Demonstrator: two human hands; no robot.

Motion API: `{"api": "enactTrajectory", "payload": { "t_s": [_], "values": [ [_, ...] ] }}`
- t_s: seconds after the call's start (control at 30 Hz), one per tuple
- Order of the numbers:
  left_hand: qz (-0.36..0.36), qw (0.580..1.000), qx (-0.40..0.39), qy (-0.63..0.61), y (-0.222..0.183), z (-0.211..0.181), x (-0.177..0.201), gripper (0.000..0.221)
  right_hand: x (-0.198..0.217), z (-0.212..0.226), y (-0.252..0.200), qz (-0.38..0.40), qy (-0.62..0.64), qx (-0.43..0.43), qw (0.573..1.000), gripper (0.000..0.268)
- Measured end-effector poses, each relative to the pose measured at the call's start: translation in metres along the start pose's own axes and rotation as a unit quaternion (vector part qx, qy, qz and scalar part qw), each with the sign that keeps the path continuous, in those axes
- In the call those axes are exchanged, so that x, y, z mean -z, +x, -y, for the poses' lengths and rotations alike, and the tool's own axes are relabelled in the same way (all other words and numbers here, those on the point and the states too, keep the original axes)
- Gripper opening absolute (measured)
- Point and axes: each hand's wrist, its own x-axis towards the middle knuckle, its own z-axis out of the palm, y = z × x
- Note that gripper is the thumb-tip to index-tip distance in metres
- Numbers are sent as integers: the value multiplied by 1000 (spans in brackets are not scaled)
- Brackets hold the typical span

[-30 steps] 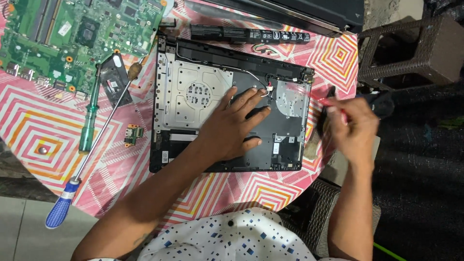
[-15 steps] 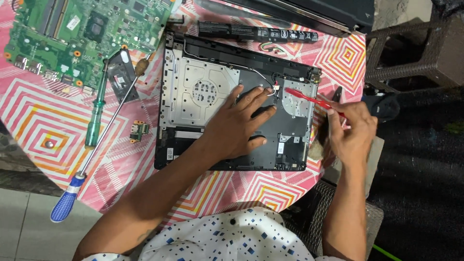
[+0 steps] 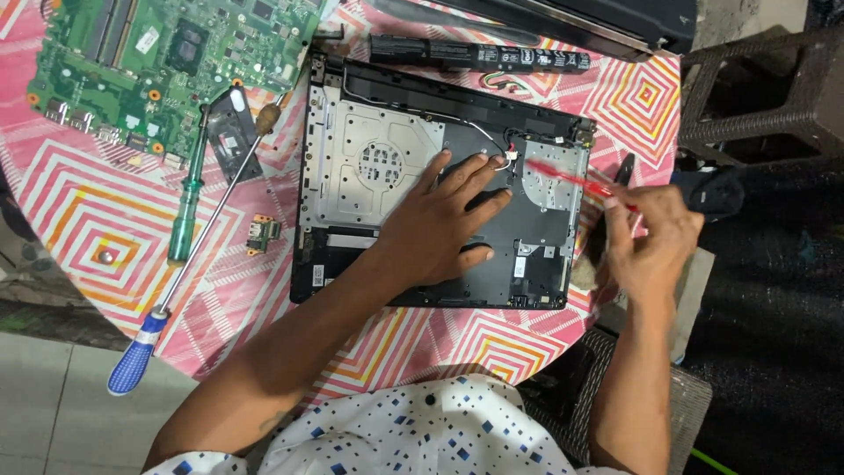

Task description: Removing internal components from a laptop, including the motherboard and various cables, using a screwdriver.

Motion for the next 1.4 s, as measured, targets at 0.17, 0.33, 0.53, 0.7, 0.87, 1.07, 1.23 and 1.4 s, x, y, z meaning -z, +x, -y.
{"api": "enactTrajectory", "payload": {
  "t_s": [0.17, 0.33, 0.53, 0.7, 0.87, 1.07, 1.23, 1.4],
  "values": [
    [-10, 1000, -6, 1, 0, 1, -2, 75, 20, 11, 11, -30, 67, 5, 997, 32],
    [-10, 1000, -6, -7, -1, -3, 1, 75, 15, 3, 5, -79, 38, -10, 996, 24],
    [9, 1000, -8, 12, 1, 0, 1, 76, 15, 14, 6, -72, 5, -19, 997, 19],
    [35, 999, 35, -15, 1, -6, 5, 69, 18, 26, 4, -47, 31, -77, 995, 10],
    [20, 999, 31, -5, 1, -6, 1, 69, 10, 5, -6, -106, 22, -114, 988, 9],
    [11, 999, 17, -25, -1, -4, -1, 69, -2, 26, -7, -145, 49, -149, 977, 10],
    [0, 1000, -3, -8, -2, 1, -3, 69, -37, 8, -25, -208, 151, -206, 944, 12],
    [19, 1000, -6, -17, 1, 0, 2, 69, -32, 18, -18, -233, 201, -287, 907, 11]
  ]
}}
